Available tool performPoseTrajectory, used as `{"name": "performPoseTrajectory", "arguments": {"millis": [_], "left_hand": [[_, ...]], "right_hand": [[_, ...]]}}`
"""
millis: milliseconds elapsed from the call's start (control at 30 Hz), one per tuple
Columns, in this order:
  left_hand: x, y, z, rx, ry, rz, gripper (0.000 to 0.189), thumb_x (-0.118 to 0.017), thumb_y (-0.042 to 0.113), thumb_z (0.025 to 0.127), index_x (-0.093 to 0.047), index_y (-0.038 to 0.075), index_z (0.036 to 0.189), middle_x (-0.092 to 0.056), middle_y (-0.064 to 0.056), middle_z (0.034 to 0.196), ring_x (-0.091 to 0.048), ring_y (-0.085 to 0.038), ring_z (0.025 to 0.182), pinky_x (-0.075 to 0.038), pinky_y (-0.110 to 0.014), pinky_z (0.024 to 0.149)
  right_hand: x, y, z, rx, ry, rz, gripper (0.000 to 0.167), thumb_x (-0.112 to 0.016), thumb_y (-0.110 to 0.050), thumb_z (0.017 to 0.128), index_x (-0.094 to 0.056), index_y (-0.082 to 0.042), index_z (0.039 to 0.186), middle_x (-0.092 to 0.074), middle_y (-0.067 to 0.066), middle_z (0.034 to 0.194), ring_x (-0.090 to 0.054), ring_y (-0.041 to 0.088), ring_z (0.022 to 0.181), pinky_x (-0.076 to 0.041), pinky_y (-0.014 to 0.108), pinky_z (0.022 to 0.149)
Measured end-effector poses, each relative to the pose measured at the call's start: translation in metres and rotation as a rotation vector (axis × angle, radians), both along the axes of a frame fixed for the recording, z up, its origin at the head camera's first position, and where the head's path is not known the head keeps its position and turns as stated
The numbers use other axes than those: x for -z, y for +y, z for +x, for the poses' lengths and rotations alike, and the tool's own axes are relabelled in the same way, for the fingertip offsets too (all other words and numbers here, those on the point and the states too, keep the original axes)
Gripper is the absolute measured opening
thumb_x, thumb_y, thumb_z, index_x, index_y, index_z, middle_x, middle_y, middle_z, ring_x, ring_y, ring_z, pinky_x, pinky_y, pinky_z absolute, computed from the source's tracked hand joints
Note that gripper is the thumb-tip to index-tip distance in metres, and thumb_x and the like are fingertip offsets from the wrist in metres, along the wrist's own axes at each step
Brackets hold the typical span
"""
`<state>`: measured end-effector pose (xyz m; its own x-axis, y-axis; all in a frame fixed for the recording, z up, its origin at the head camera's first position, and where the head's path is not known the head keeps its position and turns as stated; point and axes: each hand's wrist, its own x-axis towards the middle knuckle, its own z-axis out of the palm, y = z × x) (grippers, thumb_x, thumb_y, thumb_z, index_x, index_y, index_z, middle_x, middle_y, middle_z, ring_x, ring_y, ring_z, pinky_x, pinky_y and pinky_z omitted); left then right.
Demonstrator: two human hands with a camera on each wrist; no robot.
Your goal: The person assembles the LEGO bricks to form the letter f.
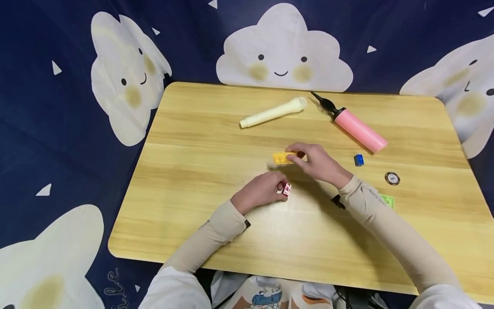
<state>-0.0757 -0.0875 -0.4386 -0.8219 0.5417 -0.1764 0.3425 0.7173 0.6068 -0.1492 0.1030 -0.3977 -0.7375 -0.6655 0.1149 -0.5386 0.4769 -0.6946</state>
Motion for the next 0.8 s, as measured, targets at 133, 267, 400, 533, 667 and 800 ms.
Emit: {"name": "performPoseTrajectory", "arguments": {"millis": [133, 267, 400, 533, 667, 800], "left_hand": [[0.000, 0.002, -0.002, -0.032, -0.048, 0.033, 0.033, -0.082, 0.026, 0.085, -0.070, 0.012, 0.112, -0.061, 0.007, 0.090, -0.056, -0.007, 0.081, -0.046, -0.022, 0.073], [0.000, 0.002, -0.004, -0.049, -0.073, 0.029, 0.033, -0.083, 0.026, 0.084, -0.070, 0.009, 0.110, -0.062, 0.005, 0.088, -0.057, -0.009, 0.079, -0.046, -0.022, 0.073], [0.000, 0.003, -0.006, -0.059, -0.083, 0.040, 0.031, -0.083, 0.026, 0.084, -0.069, 0.007, 0.105, -0.063, 0.003, 0.086, -0.057, -0.010, 0.077, -0.047, -0.023, 0.072], [0.003, 0.004, -0.007, -0.074, -0.109, 0.068, 0.030, -0.083, 0.024, 0.083, -0.068, 0.008, 0.103, -0.064, 0.003, 0.085, -0.058, -0.010, 0.077, -0.047, -0.022, 0.071], [0.005, 0.004, -0.008, -0.084, -0.117, 0.076, 0.032, -0.084, 0.024, 0.083, -0.065, 0.008, 0.105, -0.063, 0.002, 0.086, -0.058, -0.012, 0.076, -0.048, -0.024, 0.070], [0.004, 0.005, -0.008, -0.086, -0.115, 0.063, 0.034, -0.084, 0.026, 0.083, -0.063, 0.008, 0.104, -0.063, 0.001, 0.087, -0.058, -0.013, 0.076, -0.048, -0.026, 0.070]], "right_hand": [[-0.004, 0.014, 0.009, 0.080, -0.075, -0.050, 0.019, -0.071, -0.015, 0.095, -0.072, -0.004, 0.111, -0.072, 0.007, 0.103, -0.062, 0.017, 0.083, -0.051, 0.030, 0.074], [-0.004, 0.024, 0.016, 0.118, -0.135, -0.071, 0.021, -0.071, -0.017, 0.095, -0.073, -0.004, 0.111, -0.072, 0.008, 0.102, -0.061, 0.018, 0.083, -0.049, 0.024, 0.076], [-0.003, 0.032, 0.023, 0.142, -0.226, -0.081, 0.022, -0.071, -0.017, 0.095, -0.073, -0.003, 0.112, -0.072, 0.009, 0.101, -0.063, 0.021, 0.082, -0.050, 0.022, 0.071], [0.001, 0.037, 0.030, 0.148, -0.318, -0.088, 0.022, -0.071, -0.016, 0.095, -0.072, -0.003, 0.113, -0.072, 0.010, 0.099, -0.064, 0.021, 0.081, -0.051, 0.023, 0.068], [0.008, 0.039, 0.035, 0.121, -0.393, -0.107, 0.021, -0.069, -0.013, 0.095, -0.071, -0.002, 0.113, -0.071, 0.011, 0.096, -0.063, 0.023, 0.080, -0.051, 0.024, 0.068], [0.016, 0.039, 0.039, 0.099, -0.467, -0.108, 0.019, -0.069, -0.014, 0.096, -0.071, -0.003, 0.112, -0.070, 0.010, 0.091, -0.062, 0.029, 0.077, -0.049, 0.026, 0.065]]}}
